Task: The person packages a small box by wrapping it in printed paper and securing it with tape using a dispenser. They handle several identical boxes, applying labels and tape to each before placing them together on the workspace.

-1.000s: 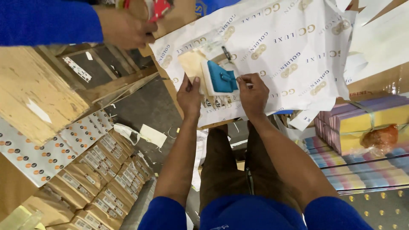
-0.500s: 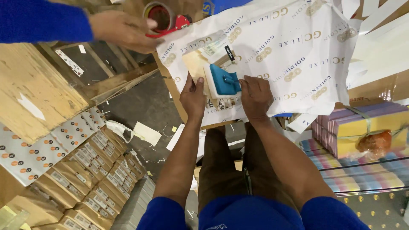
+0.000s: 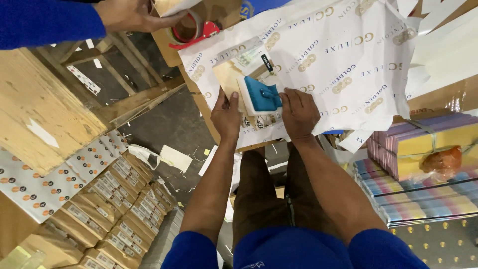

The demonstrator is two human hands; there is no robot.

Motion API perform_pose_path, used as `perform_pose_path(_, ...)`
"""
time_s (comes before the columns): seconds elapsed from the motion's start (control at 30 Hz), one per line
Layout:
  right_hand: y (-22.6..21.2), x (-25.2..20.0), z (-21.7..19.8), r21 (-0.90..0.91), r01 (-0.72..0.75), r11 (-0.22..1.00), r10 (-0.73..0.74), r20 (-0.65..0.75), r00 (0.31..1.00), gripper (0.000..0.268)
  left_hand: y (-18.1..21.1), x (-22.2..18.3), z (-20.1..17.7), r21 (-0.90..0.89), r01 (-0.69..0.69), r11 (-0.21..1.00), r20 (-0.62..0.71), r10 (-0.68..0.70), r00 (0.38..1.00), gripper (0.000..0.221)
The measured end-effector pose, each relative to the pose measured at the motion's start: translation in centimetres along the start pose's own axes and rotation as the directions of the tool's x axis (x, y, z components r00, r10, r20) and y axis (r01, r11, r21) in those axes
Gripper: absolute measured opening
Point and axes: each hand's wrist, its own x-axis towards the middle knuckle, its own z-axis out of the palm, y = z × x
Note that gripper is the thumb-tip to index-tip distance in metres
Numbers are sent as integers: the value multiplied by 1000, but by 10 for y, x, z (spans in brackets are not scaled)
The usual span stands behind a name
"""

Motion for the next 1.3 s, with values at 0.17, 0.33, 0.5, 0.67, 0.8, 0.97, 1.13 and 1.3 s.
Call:
perform_pose_path(0.17, -11, 8, -4, 39, -68, 997, 68, -9, 998, 10, 16, -4, -2, 44, -2, 999, 16, 2, 1000, 55)
perform_pose_path(0.33, -15, 12, -8, 85, -99, 992, 93, 65, 994, 10, 14, 0, -2, 57, 48, 997, 16, -49, 999, 51)
perform_pose_path(0.5, -27, 13, -44, 415, -279, 866, 229, 166, 959, 11, 10, 5, -16, 52, 72, 996, 35, -74, 997, 55)
perform_pose_path(0.67, -11, -15, -121, 214, -593, 776, 598, 50, 800, 19, -3, 16, -39, 88, 30, 996, 111, -39, 993, 60)
perform_pose_path(0.8, 14, -72, -197, 81, -821, 566, 812, -231, 537, 22, -107, 124, -79, 107, -117, 987, 256, 86, 963, 42)
perform_pose_path(0.97, 14, -155, -292, 208, -957, 203, 842, -536, 62, 43, -104, 180, -98, 535, -844, 28, 792, 332, 513, 23)
perform_pose_path(1.13, 70, -316, -315, 51, -997, -55, 631, -772, -74, 43, -52, 125, -65, 267, -48, 962, 200, -7, 980, 54)
perform_pose_path(1.3, 125, -392, -342, -16, -992, -129, 601, -796, -65, 33, -32, 99, -55, 283, -47, 958, 223, -18, 975, 57)
